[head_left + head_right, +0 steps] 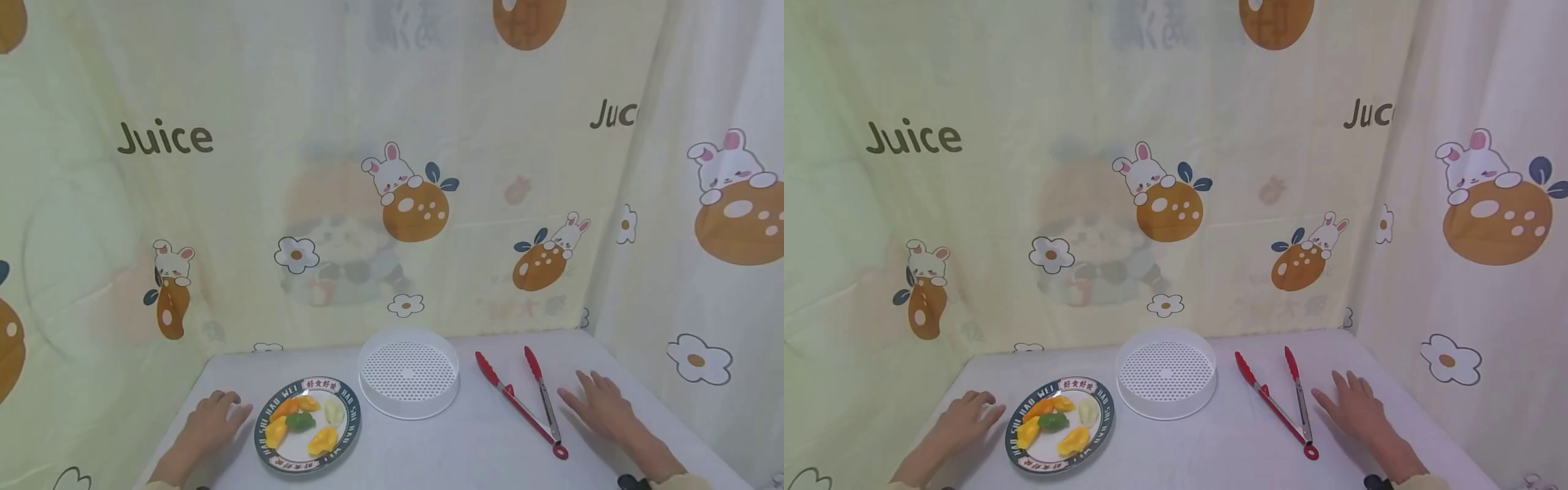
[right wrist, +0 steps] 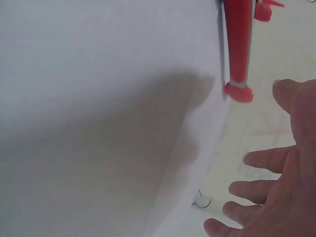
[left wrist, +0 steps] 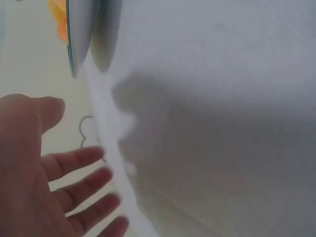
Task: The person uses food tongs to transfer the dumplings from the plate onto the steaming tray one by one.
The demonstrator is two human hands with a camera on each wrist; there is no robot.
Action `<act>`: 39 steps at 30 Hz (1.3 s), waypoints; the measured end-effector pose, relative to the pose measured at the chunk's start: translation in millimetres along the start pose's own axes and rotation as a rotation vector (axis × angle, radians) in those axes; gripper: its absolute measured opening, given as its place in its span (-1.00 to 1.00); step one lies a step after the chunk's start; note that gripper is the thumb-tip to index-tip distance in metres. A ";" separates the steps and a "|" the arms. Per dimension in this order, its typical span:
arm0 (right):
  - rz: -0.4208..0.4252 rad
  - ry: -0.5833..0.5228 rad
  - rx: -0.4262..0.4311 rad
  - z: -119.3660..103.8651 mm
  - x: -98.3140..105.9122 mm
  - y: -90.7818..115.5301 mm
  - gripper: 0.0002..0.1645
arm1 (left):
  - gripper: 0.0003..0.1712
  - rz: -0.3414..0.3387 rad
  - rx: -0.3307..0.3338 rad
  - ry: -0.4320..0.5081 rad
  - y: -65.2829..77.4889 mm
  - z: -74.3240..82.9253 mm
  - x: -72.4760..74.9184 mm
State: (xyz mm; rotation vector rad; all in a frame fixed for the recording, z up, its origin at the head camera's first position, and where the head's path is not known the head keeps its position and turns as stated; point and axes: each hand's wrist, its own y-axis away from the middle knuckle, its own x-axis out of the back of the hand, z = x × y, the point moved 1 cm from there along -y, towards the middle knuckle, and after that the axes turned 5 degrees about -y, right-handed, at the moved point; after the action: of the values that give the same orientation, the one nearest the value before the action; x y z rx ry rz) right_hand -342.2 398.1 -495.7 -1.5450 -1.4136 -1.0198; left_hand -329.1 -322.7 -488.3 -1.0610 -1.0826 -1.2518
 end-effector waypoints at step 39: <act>-0.068 -0.161 -0.134 -70.9 -36.5 8.6 0.25 | -0.67 -0.235 0.028 0.223 -3.0 30.8 -11.0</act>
State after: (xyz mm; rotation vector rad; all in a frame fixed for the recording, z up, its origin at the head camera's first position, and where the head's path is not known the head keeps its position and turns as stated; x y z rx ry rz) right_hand -339.1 318.4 -504.1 -1.7191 -1.5437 -1.0697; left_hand -333.2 -290.6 -493.7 -0.7671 -1.0693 -1.4990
